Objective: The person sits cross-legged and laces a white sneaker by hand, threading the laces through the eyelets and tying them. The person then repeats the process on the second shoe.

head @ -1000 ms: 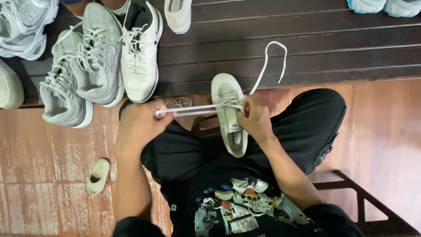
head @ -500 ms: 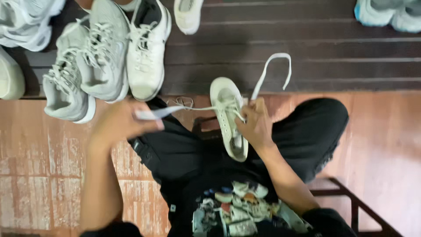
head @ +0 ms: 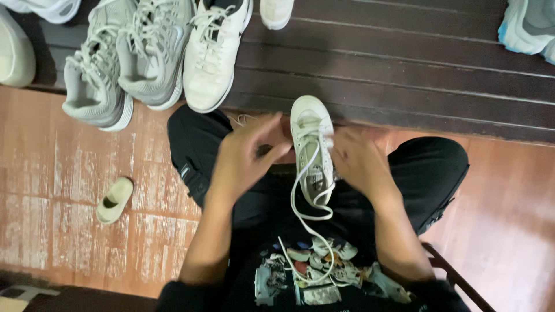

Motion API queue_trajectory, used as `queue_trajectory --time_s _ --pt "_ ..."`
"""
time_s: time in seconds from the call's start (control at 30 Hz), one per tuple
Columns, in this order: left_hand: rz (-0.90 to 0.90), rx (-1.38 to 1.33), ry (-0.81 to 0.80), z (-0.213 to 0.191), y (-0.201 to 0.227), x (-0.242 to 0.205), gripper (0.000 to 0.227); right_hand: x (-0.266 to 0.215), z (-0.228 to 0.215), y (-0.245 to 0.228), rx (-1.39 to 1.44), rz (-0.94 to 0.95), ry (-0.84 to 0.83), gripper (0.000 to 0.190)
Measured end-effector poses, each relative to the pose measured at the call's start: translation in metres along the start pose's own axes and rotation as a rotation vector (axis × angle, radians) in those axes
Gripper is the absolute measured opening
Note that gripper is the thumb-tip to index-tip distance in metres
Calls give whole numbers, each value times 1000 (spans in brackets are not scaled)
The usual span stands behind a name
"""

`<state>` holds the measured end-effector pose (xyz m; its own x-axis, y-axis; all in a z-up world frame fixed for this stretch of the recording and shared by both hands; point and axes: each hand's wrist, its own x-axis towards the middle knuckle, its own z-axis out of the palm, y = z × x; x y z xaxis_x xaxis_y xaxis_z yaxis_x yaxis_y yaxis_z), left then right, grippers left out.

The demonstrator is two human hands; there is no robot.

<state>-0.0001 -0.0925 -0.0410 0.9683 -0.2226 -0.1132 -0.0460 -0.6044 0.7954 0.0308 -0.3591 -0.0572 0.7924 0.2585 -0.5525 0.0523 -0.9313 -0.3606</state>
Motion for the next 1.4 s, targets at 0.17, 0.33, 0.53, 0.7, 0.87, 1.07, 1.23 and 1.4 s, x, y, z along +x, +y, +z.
queue_trajectory --time_s 0.17,0.33,0.53,0.7,0.87,1.07,1.23,1.4 --pt "275 -40 147 94 -72 59 86 57 33 4 -190 -62 106 37" --pt "-32 119 -41 110 -61 52 84 84 28 -13 -379 -52 -69 51" --pt "-88 49 -120 108 -55 57 79 111 20 52 212 -383 -93 33" --pt "-22 172 -154 116 -57 68 73 103 30 72 525 -547 63 26" --pt "68 167 -125 115 -53 68 70 106 52 114 868 -667 184 42" --pt "50 143 -126 114 -66 71 74 62 10 100 1446 -431 99 41" --pt "65 176 -116 119 -72 69 75 16 -59 45 -31 142 -155 93" --pt "63 106 -91 117 -69 66 79 83 -15 116 996 -50 687 21"
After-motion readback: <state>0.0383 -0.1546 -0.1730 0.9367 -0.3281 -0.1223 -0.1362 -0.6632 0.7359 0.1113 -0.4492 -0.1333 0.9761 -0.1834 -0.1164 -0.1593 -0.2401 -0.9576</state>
